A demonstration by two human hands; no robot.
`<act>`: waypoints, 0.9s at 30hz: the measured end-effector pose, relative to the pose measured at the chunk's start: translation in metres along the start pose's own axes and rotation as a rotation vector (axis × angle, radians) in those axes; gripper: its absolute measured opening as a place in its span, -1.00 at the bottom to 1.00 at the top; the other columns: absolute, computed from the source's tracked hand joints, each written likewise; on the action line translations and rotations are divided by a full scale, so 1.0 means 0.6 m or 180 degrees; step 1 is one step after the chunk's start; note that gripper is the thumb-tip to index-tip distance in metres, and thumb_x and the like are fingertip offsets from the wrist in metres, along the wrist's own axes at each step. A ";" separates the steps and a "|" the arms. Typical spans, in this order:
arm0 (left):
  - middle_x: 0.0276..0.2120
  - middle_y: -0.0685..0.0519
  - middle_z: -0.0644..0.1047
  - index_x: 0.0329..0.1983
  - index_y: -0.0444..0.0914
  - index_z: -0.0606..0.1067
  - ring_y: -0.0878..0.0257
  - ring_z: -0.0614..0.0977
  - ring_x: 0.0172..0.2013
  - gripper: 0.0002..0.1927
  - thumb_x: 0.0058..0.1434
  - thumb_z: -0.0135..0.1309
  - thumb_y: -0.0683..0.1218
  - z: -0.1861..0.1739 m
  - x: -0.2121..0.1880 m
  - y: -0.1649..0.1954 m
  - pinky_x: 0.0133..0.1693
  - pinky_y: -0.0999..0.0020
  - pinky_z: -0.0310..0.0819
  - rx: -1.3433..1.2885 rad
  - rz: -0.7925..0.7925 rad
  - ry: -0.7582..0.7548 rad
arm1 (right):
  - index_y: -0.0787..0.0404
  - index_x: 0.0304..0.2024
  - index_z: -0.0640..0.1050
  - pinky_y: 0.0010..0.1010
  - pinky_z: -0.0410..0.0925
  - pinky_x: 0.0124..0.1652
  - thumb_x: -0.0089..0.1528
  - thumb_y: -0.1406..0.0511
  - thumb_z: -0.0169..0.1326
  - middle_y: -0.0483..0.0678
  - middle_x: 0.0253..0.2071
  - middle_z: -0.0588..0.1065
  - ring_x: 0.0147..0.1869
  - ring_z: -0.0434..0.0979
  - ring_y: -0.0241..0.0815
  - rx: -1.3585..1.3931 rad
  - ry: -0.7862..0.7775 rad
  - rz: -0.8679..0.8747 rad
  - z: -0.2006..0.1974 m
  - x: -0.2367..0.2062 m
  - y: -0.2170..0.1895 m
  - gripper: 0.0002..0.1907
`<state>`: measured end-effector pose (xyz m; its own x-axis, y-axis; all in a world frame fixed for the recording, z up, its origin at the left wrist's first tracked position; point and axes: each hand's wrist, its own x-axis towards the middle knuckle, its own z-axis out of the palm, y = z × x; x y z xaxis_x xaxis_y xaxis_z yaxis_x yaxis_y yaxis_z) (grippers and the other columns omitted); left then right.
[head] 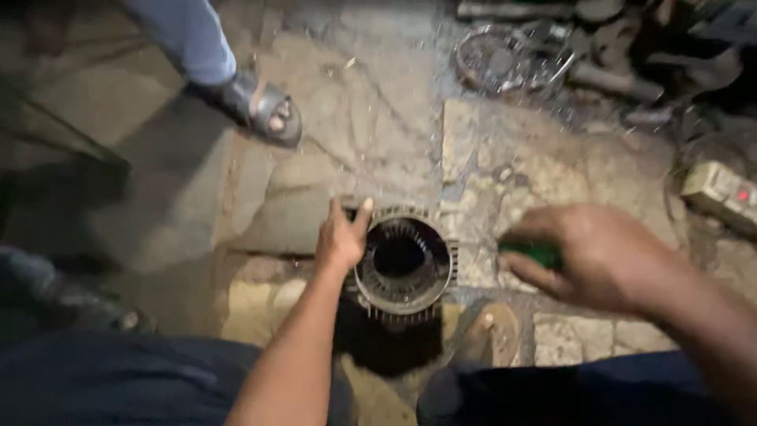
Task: The person uses a screwdriver to scrape and clean the inner surface of a cylindrical motor component. They rotate the component and repeatedly scrape the interior while seated on the floor.
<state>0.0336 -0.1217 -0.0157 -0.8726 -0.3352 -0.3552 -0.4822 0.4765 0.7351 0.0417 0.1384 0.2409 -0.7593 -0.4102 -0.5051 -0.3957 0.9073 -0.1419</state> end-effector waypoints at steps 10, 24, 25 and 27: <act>0.05 -0.40 0.52 0.36 -0.21 0.25 -0.34 0.52 0.11 -0.20 0.24 0.01 0.37 0.004 -0.009 -0.015 0.09 -0.07 0.41 -0.0132 0.0147 0.0074 | -0.05 -0.05 0.66 -0.25 0.57 -0.10 0.30 -0.08 0.00 -0.10 -0.23 0.67 -0.18 0.64 -0.14 -0.0581 -0.0177 -0.0022 0.002 0.022 -0.021 -0.59; 0.03 -0.39 0.54 0.34 -0.20 0.27 -0.34 0.53 0.09 -0.21 0.24 -0.02 0.39 0.004 -0.005 -0.011 0.09 -0.09 0.41 -0.0122 0.0151 0.0026 | 0.00 -0.07 0.64 -0.19 0.54 -0.12 0.28 -0.06 -0.02 -0.08 -0.22 0.67 -0.20 0.67 -0.12 -0.0092 -0.0196 0.0175 -0.002 0.009 -0.033 -0.59; 0.02 -0.40 0.54 0.34 -0.21 0.28 -0.34 0.53 0.09 -0.21 0.23 -0.02 0.39 0.006 -0.003 -0.013 0.09 -0.09 0.41 -0.0132 0.0179 0.0038 | -0.01 -0.08 0.65 -0.17 0.56 -0.13 0.26 -0.06 0.01 -0.07 -0.23 0.67 -0.22 0.68 -0.11 -0.0049 -0.0098 0.0107 -0.004 0.009 -0.034 -0.59; 0.05 -0.40 0.52 0.34 -0.21 0.27 -0.36 0.51 0.10 -0.19 0.23 -0.02 0.40 0.008 0.001 -0.014 0.09 -0.10 0.40 -0.0082 0.0168 0.0075 | 0.00 -0.07 0.64 -0.18 0.56 -0.13 0.24 -0.06 0.03 -0.06 -0.21 0.66 -0.22 0.68 -0.12 0.0187 0.0003 0.0109 -0.009 0.009 -0.035 -0.59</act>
<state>0.0367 -0.1220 -0.0246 -0.8946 -0.3294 -0.3020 -0.4332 0.4731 0.7672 0.0431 0.1168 0.2458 -0.7724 -0.3788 -0.5098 -0.3385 0.9247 -0.1742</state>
